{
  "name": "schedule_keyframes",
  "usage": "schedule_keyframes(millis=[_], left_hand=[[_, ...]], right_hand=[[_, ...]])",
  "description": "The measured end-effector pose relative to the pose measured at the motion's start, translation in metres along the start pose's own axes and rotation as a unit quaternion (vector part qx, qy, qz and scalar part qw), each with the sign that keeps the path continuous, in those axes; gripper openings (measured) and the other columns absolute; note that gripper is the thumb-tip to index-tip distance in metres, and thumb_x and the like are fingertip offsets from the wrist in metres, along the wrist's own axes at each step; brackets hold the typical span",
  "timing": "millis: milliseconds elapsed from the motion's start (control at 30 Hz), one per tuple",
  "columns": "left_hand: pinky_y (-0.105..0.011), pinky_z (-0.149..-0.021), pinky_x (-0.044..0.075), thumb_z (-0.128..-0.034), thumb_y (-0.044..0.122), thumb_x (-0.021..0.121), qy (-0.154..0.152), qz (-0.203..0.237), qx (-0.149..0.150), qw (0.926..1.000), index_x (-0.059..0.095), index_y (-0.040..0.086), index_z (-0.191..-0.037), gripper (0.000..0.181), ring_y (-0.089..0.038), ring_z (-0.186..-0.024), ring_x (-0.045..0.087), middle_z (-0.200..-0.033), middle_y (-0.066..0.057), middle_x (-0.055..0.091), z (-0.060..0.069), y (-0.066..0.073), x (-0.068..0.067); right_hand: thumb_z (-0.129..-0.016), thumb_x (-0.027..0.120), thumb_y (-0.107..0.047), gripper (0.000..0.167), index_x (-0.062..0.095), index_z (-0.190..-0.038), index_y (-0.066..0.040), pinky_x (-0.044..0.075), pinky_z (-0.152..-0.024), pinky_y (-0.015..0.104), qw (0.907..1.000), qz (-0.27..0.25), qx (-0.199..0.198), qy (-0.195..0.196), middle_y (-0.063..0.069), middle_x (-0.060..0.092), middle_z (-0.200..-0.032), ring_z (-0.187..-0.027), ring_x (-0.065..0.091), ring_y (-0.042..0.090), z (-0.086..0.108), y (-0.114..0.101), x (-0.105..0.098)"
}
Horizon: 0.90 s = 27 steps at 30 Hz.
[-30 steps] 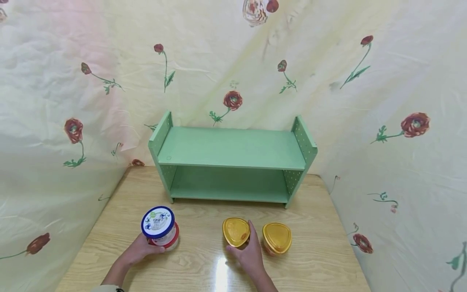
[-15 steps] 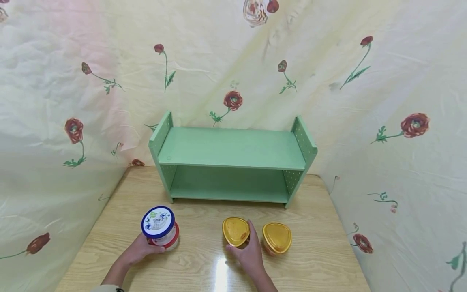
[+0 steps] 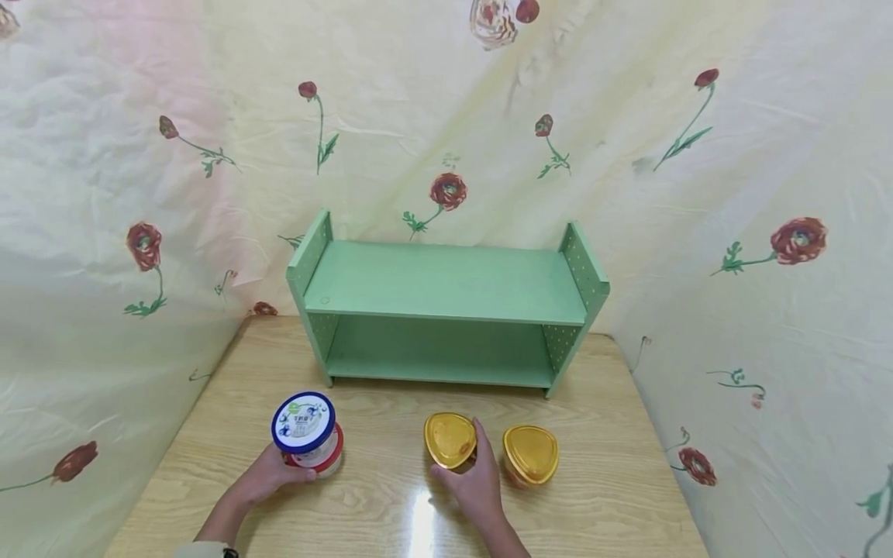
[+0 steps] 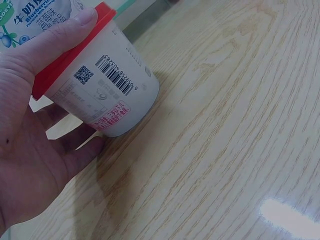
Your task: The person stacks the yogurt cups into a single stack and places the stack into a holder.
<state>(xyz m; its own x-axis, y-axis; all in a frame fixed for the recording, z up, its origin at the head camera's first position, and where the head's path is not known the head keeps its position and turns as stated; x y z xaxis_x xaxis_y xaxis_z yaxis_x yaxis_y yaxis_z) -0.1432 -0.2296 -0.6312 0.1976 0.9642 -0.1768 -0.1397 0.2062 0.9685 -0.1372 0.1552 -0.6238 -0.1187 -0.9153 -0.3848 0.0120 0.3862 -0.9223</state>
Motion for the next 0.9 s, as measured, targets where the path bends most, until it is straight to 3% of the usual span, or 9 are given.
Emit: schedule_keyframes(millis=[533,900], left_hand=[[-0.062,-0.116,0.024,-0.0720,0.013,0.092,-0.001,0.006,0.002,1.0000,0.027,0.007,-0.156,0.106,-0.044,-0.143,0.033,-0.154,-0.021,0.040,-0.001,0.001,0.002],[-0.062,-0.116,0.024,-0.0718,0.015,0.093,0.003,0.003,-0.001,1.0000,0.026,0.009,-0.156,0.107,-0.043,-0.143,0.033,-0.154,-0.020,0.040,-0.001,0.000,0.001]], right_hand=[[-0.065,0.097,-0.020,0.115,0.030,-0.157,-0.009,0.050,-0.098,0.036,0.9994,-0.017,-0.029,0.003,0.014,0.046,-0.149,-0.128,0.052,0.029,0.000,-0.024,0.001],[-0.065,0.097,-0.019,0.112,0.032,-0.157,-0.013,0.050,-0.097,0.036,0.9993,-0.017,-0.034,0.004,0.010,0.049,-0.147,-0.125,0.054,0.026,0.000,-0.039,0.002]])
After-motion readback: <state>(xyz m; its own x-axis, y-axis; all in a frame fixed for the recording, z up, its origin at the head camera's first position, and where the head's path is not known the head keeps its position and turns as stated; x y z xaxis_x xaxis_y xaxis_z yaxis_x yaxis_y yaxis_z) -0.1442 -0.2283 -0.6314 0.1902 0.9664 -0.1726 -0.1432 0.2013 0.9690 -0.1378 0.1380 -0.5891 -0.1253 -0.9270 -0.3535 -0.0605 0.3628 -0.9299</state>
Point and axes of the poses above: each hand's wrist, its own z-axis away from the middle knuckle, its own x-axis out of the palm, y = z × x, the point moved 1 cm from there along -z, towards the middle knuckle
